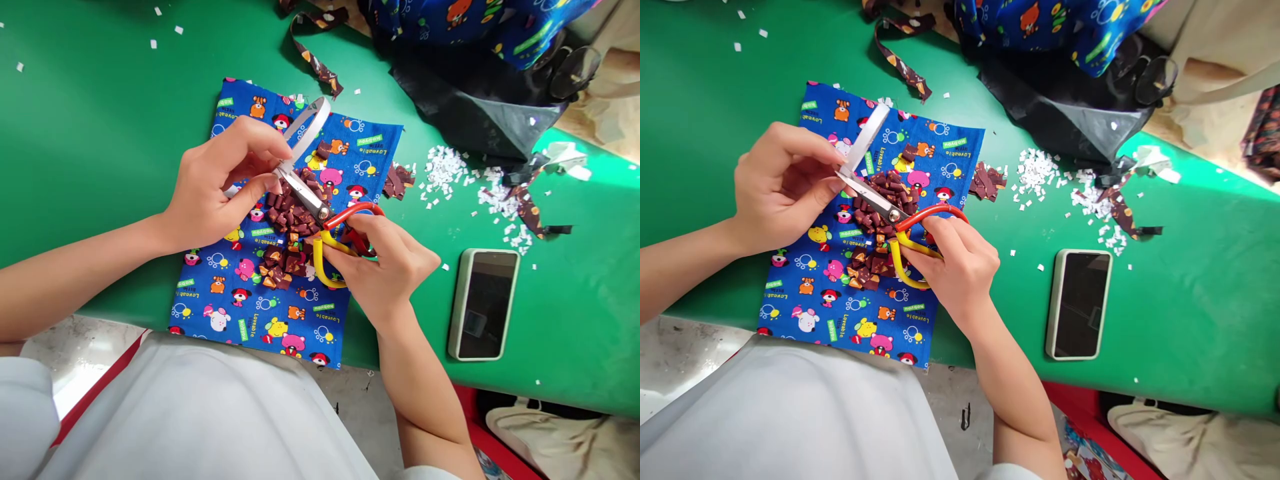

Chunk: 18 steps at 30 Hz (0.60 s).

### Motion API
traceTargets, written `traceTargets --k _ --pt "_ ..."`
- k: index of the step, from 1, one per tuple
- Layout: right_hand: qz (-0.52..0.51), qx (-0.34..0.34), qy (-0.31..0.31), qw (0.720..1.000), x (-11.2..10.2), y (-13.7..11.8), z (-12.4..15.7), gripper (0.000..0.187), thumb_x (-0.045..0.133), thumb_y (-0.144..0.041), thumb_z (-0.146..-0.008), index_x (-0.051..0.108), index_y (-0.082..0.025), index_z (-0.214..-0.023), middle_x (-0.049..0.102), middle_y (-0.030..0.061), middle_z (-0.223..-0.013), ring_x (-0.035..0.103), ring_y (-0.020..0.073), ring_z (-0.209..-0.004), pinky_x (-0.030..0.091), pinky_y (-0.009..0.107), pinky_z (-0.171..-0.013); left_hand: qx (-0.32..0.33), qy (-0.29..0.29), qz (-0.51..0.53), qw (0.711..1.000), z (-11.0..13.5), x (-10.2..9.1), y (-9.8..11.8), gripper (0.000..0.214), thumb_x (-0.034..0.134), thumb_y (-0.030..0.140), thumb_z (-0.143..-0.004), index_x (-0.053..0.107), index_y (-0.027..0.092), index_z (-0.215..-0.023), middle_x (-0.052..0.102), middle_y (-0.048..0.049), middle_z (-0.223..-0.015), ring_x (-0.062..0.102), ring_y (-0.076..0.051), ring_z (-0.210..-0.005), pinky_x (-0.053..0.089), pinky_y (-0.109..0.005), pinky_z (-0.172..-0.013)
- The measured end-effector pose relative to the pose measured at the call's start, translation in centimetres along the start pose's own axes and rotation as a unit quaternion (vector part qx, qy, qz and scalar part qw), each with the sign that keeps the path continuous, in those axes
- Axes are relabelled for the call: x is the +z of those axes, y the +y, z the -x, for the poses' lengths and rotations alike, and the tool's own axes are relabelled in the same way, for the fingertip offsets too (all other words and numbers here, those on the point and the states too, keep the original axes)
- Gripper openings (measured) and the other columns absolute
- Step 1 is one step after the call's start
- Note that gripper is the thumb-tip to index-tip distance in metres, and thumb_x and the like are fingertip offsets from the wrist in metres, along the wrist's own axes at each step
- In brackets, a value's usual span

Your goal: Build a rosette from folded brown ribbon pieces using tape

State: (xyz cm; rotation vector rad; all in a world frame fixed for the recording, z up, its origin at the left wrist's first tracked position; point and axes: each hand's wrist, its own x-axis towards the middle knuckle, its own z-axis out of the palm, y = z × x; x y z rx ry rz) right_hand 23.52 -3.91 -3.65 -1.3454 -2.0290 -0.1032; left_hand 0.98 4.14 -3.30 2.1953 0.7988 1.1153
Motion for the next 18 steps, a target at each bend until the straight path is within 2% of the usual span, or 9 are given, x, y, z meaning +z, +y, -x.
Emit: traceTargets --k 3,6,10,12,18 --pt "0.002 -0.004 0.0 1.0 0.05 -0.01 -0.01 0.019 0.074 -0.02 -0.078 0.056 -0.02 -0.085 0.062 -0.0044 -0.066 0.058 0.0092 -0.058 0.045 0.019 -0.051 -0.004 -0.005 -0.01 1.0 0.01 -0.09 0.15 0.016 0.054 0.016 -0.094 0.053 0.014 -0.11 0.053 0.006 -0.096 0.065 0.0 -0.088 0.059 -0.019 -0.08" --pt "0.0 -0.004 -0.003 1.0 0.11 -0.02 0.01 0.019 0.073 -0.02 -0.078 0.056 -0.021 -0.086 0.062 -0.0043 -0.067 0.058 0.0091 -0.058 0.043 0.02 -0.05 -0.007 -0.009 -0.005 1.0 0.0 -0.14 0.12 0.016 0.054 0.013 -0.093 0.053 0.015 -0.109 0.053 0.006 -0.095 0.063 0.001 -0.088 0.057 -0.015 -0.08" --pt "-0.006 0.002 -0.004 1.0 0.24 -0.1 0.07 0.021 0.073 -0.02 -0.076 0.054 -0.021 -0.086 0.063 -0.0045 -0.067 0.057 0.0088 -0.057 0.041 0.021 -0.048 0.028 -0.011 -0.001 1.0 -0.05 -0.1 -0.27 0.02 0.056 0.008 -0.091 0.053 0.014 -0.109 0.054 0.0045 -0.096 0.063 0.0 -0.088 0.059 -0.015 -0.078" --pt "-0.002 0.003 -0.006 1.0 0.29 -0.17 0.08 0.019 0.07 -0.023 -0.078 0.053 -0.021 -0.086 0.063 -0.0041 -0.067 0.055 0.0087 -0.055 0.04 0.022 -0.048 0.046 -0.008 0.001 0.999 -0.08 -0.07 -0.44 0.022 0.058 0.007 -0.089 0.052 0.015 -0.109 0.055 0.0036 -0.096 0.063 -0.001 -0.087 0.059 -0.014 -0.077" --pt "0.022 0.01 -0.028 0.999 0.32 -0.25 0.09 0.015 0.063 -0.031 -0.083 0.052 -0.021 -0.087 0.061 -0.0034 -0.066 0.051 0.0086 -0.052 0.036 0.024 -0.047 0.04 -0.006 -0.009 0.999 -0.07 -0.08 -0.54 0.02 0.056 0.011 -0.091 0.052 0.016 -0.109 0.054 0.0033 -0.095 0.064 -0.001 -0.086 0.059 -0.014 -0.076"
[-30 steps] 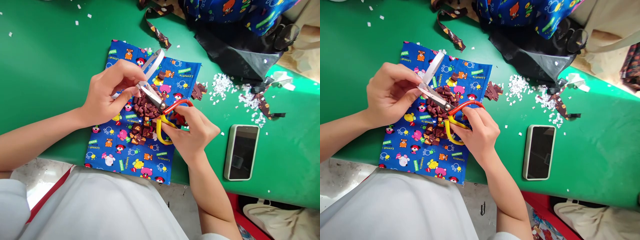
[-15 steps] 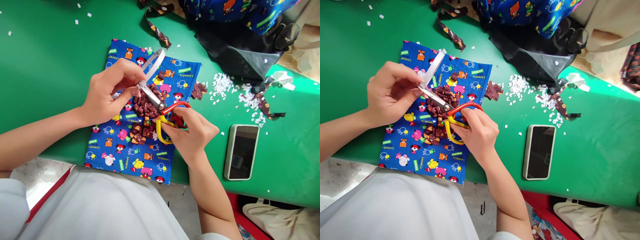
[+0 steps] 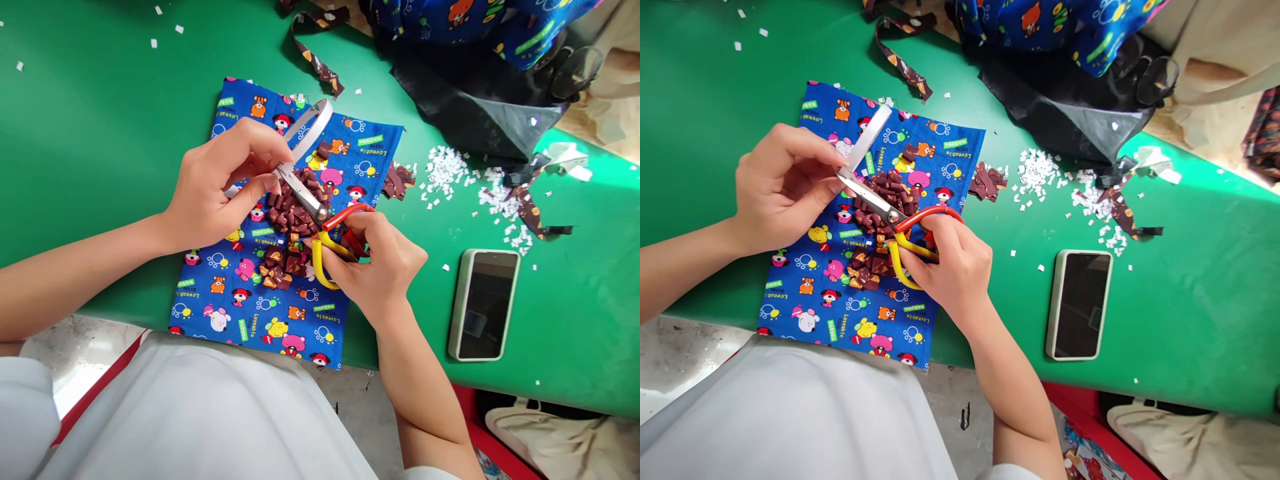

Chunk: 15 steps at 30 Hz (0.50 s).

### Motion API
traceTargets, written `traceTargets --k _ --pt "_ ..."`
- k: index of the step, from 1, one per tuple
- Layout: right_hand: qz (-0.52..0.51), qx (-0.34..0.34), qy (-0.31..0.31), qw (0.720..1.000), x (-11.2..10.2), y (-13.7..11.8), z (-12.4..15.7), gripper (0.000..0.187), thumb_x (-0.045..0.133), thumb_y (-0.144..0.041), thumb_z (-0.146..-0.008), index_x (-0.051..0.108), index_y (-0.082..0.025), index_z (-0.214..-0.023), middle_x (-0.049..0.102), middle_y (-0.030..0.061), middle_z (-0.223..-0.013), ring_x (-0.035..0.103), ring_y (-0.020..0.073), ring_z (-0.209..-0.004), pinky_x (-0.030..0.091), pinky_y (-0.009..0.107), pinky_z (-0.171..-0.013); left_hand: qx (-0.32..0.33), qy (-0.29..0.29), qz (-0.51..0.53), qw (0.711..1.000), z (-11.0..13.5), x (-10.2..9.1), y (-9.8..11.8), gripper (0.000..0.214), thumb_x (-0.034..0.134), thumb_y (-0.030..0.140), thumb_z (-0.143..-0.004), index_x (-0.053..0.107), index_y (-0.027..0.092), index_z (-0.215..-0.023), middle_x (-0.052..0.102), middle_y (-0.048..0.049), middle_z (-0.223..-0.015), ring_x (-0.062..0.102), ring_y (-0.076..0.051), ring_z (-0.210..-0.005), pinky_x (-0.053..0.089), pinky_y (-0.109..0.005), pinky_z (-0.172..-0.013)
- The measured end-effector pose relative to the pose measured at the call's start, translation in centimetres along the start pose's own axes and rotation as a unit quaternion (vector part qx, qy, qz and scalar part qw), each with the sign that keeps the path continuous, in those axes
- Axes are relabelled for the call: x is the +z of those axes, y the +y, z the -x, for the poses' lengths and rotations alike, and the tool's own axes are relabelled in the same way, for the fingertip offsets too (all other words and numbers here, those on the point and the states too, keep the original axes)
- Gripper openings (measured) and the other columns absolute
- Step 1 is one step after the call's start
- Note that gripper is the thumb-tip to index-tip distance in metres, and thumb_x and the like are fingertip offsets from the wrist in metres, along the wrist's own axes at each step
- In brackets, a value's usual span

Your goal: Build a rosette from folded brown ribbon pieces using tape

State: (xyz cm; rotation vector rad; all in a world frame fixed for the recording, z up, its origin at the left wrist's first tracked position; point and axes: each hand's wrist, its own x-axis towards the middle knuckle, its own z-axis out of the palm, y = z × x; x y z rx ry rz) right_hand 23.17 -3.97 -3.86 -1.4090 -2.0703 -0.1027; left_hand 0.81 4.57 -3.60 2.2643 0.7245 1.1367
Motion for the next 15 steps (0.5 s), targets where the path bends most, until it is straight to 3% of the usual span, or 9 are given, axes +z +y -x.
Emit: traceTargets --k 9,15 --pt "0.02 0.009 -0.024 0.999 0.06 -0.06 0.07 0.021 0.062 -0.035 -0.081 0.047 -0.022 -0.084 0.047 -0.0064 -0.058 0.044 0.008 -0.047 0.031 0.023 -0.042 0.006 -0.015 0.013 1.0 0.06 0.16 -0.08 0.018 0.055 0.017 -0.093 0.048 0.014 -0.109 0.051 0.003 -0.096 0.063 -0.002 -0.085 0.059 -0.02 -0.072" --pt "0.02 0.02 -0.034 0.999 0.06 -0.11 0.02 0.021 0.06 -0.036 -0.081 0.045 -0.022 -0.082 0.047 -0.0067 -0.057 0.043 0.0079 -0.046 0.03 0.024 -0.041 -0.024 -0.004 0.034 0.999 0.08 0.27 0.22 0.018 0.053 0.009 -0.091 0.051 0.016 -0.108 0.054 0.0043 -0.097 0.064 0.001 -0.083 0.058 -0.016 -0.074"
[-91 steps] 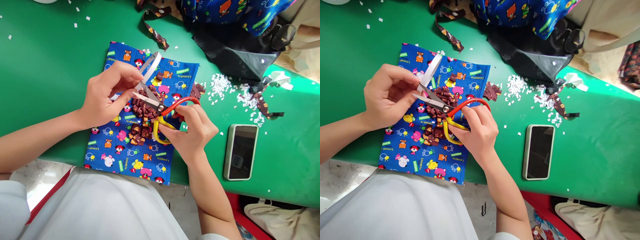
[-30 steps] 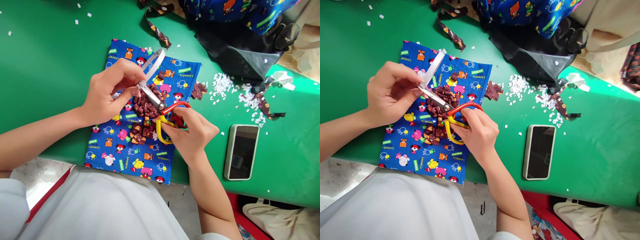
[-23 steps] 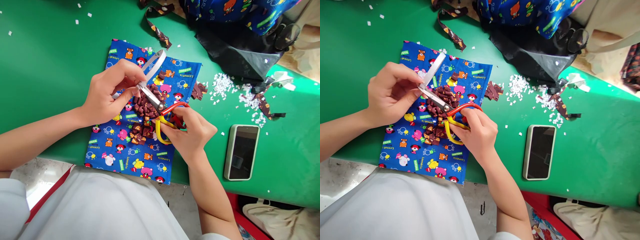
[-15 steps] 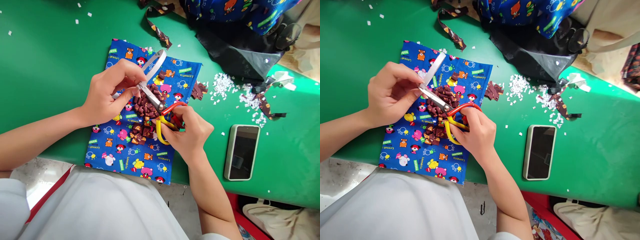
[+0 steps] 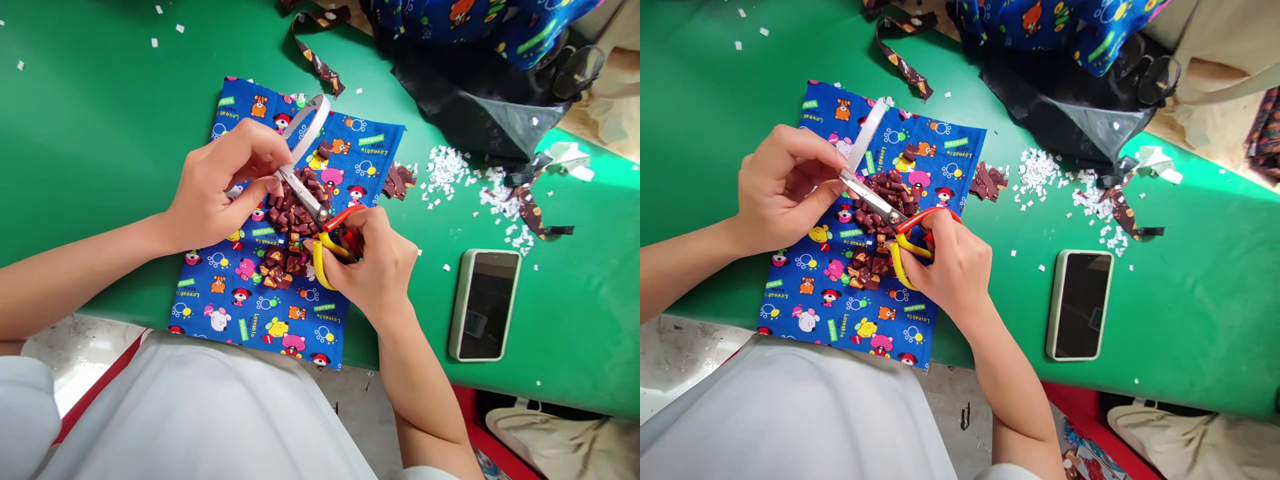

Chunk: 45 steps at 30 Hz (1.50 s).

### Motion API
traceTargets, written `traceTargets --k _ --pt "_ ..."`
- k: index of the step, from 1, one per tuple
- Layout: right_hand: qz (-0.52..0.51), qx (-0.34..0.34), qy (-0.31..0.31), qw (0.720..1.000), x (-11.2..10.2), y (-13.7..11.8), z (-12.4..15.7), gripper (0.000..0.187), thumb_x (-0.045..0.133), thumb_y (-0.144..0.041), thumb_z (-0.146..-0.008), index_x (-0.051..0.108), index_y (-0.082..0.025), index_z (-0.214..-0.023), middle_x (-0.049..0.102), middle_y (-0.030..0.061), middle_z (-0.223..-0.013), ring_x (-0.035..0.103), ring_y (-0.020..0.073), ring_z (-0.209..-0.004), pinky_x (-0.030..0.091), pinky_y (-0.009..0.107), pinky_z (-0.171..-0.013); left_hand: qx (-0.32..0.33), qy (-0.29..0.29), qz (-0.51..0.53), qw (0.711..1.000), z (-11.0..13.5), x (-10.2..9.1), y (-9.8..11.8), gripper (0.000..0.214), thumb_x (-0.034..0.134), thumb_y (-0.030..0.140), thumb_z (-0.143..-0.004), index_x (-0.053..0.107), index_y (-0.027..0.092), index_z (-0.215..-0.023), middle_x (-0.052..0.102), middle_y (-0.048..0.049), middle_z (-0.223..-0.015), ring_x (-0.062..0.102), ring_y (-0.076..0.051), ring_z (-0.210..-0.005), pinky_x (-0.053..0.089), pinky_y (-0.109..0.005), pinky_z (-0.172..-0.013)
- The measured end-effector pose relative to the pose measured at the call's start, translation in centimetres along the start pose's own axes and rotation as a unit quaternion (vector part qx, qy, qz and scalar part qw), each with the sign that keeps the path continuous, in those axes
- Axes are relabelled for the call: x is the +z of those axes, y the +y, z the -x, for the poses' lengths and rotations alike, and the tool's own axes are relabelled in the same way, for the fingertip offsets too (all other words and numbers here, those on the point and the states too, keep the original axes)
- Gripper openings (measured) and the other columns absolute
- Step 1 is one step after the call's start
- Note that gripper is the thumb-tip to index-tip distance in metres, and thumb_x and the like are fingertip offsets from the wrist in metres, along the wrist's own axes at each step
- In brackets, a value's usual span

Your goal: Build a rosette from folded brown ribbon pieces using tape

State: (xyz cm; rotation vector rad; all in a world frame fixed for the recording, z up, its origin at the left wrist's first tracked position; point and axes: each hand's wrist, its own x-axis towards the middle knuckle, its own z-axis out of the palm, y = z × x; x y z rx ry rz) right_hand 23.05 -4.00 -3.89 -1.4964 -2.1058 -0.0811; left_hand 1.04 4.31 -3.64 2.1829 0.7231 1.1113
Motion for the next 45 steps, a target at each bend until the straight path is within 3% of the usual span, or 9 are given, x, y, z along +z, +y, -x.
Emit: traceTargets --k 11,20,31,45 --pt "-0.015 0.021 -0.024 0.999 -0.28 -0.45 0.14 0.025 0.063 -0.038 -0.075 0.046 -0.022 -0.084 0.049 -0.0058 -0.06 0.045 0.0088 -0.049 0.03 0.025 -0.043 0.011 -0.006 0.017 1.0 0.06 -0.09 0.08 0.027 0.055 0.002 -0.087 0.051 0.019 -0.108 0.056 0.0023 -0.098 0.062 0.0 -0.082 0.059 -0.014 -0.075" --pt "-0.014 0.004 -0.026 1.0 -0.25 -0.24 0.15 0.021 0.061 -0.037 -0.08 0.049 -0.022 -0.087 0.048 -0.0058 -0.059 0.043 0.0087 -0.048 0.03 0.025 -0.045 0.037 -0.024 -0.013 0.999 -0.09 -0.22 -0.29 0.02 0.056 0.013 -0.091 0.047 0.015 -0.108 0.052 0.002 -0.097 0.063 -0.005 -0.086 0.058 -0.02 -0.07" --pt "-0.012 -0.005 -0.021 1.0 -0.22 -0.19 0.06 0.021 0.058 -0.04 -0.084 0.047 -0.022 -0.083 0.047 -0.0056 -0.058 0.038 0.008 -0.046 0.03 0.024 -0.044 0.016 -0.023 -0.02 0.999 -0.05 -0.3 0.02 0.019 0.054 0.008 -0.089 0.048 0.015 -0.106 0.051 0.0028 -0.097 0.062 -0.003 -0.085 0.057 -0.019 -0.069" --pt "0.022 -0.03 -0.003 0.999 -0.11 -0.07 0.25 0.018 0.06 -0.034 -0.082 0.049 -0.021 -0.088 0.052 -0.0039 -0.063 0.048 0.01 -0.052 0.033 0.025 -0.046 0.035 -0.009 -0.024 0.999 0.21 -0.18 -0.4 0.021 0.055 0.008 -0.089 0.051 0.018 -0.106 0.057 0.0 -0.094 0.06 -0.006 -0.085 0.055 -0.019 -0.069"
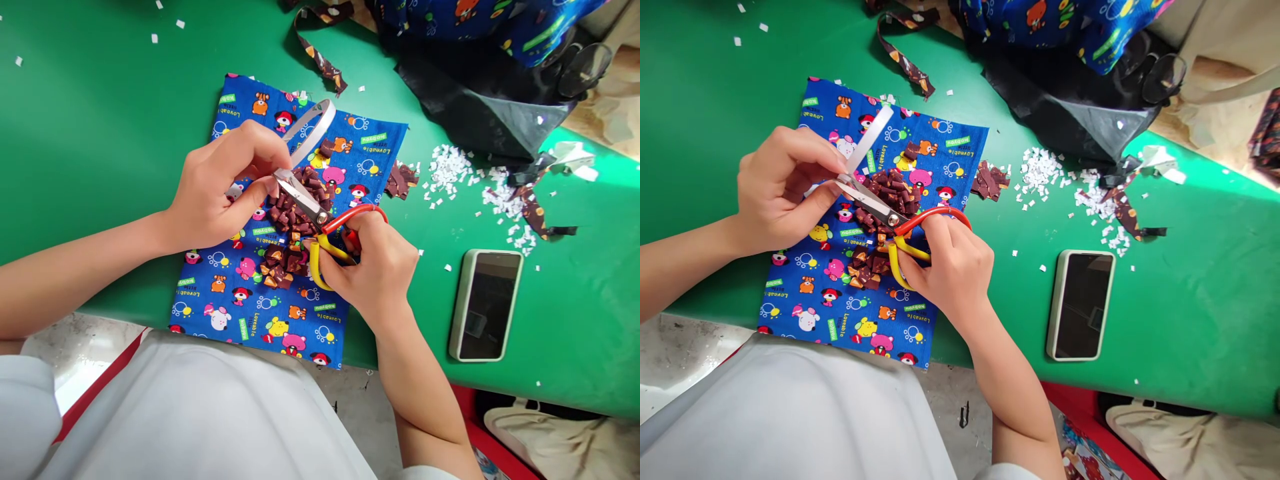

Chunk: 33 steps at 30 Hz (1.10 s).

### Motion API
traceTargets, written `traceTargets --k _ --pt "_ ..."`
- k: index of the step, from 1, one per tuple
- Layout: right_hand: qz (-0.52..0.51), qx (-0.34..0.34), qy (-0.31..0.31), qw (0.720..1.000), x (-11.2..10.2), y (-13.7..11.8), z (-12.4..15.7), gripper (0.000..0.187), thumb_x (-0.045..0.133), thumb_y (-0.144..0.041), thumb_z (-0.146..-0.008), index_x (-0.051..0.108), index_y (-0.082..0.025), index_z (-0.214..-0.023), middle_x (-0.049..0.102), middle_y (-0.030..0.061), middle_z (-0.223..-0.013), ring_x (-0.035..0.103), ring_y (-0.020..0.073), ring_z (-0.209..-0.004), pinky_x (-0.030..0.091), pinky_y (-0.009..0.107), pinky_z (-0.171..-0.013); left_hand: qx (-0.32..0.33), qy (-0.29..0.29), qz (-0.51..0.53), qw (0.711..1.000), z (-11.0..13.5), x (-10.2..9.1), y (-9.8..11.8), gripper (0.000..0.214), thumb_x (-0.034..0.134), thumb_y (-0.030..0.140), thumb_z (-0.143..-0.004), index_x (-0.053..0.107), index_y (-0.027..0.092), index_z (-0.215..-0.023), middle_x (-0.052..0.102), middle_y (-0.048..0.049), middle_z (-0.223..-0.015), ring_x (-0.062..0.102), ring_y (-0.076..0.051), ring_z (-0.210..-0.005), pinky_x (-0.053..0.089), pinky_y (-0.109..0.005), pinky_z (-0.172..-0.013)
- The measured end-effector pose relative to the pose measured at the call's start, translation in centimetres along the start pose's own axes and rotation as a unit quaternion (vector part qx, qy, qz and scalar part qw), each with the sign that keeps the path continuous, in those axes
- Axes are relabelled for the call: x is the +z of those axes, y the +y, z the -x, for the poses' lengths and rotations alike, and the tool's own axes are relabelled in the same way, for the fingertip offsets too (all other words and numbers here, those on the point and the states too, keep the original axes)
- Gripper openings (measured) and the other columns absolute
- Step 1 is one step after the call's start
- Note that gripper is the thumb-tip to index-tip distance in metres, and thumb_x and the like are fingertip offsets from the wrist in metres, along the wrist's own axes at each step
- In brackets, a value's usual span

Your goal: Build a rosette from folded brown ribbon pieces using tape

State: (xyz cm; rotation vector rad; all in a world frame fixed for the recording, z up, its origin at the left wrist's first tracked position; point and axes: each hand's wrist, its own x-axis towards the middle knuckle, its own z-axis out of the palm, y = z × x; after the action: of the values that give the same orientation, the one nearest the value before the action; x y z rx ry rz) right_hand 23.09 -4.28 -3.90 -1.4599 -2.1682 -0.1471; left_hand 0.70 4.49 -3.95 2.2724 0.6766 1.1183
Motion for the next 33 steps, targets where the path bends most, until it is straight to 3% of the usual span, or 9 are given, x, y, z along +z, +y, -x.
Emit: traceTargets --k 6,18,33 --pt "0.019 -0.016 0.027 0.999 -0.07 -0.05 -0.25 0.017 0.059 -0.034 -0.083 0.049 -0.021 -0.087 0.05 -0.0045 -0.062 0.047 0.0096 -0.052 0.034 0.025 -0.047 -0.02 -0.002 -0.019 1.0 -0.01 -0.03 0.35 0.016 0.051 0.01 -0.092 0.051 0.019 -0.105 0.055 0.003 -0.092 0.061 -0.006 -0.086 0.054 -0.021 -0.072" --pt "-0.001 -0.009 0.021 1.0 -0.04 0.03 -0.16 0.016 0.058 -0.032 -0.084 0.049 -0.021 -0.089 0.051 -0.0052 -0.062 0.046 0.008 -0.05 0.033 0.023 -0.044 -0.01 -0.005 -0.029 1.0 0.03 0.01 0.37 0.015 0.051 0.013 -0.093 0.051 0.019 -0.106 0.055 0.0023 -0.092 0.061 -0.006 -0.086 0.055 -0.021 -0.069" --pt "-0.004 -0.018 0.02 1.0 -0.02 0.09 0.02 0.017 0.062 -0.03 -0.083 0.052 -0.02 -0.093 0.057 -0.0033 -0.066 0.054 0.0095 -0.056 0.036 0.024 -0.046 -0.02 -0.011 -0.025 0.999 0.06 0.01 0.53 0.016 0.053 0.012 -0.092 0.051 0.018 -0.106 0.056 0.0021 -0.092 0.061 -0.006 -0.085 0.056 -0.019 -0.066"
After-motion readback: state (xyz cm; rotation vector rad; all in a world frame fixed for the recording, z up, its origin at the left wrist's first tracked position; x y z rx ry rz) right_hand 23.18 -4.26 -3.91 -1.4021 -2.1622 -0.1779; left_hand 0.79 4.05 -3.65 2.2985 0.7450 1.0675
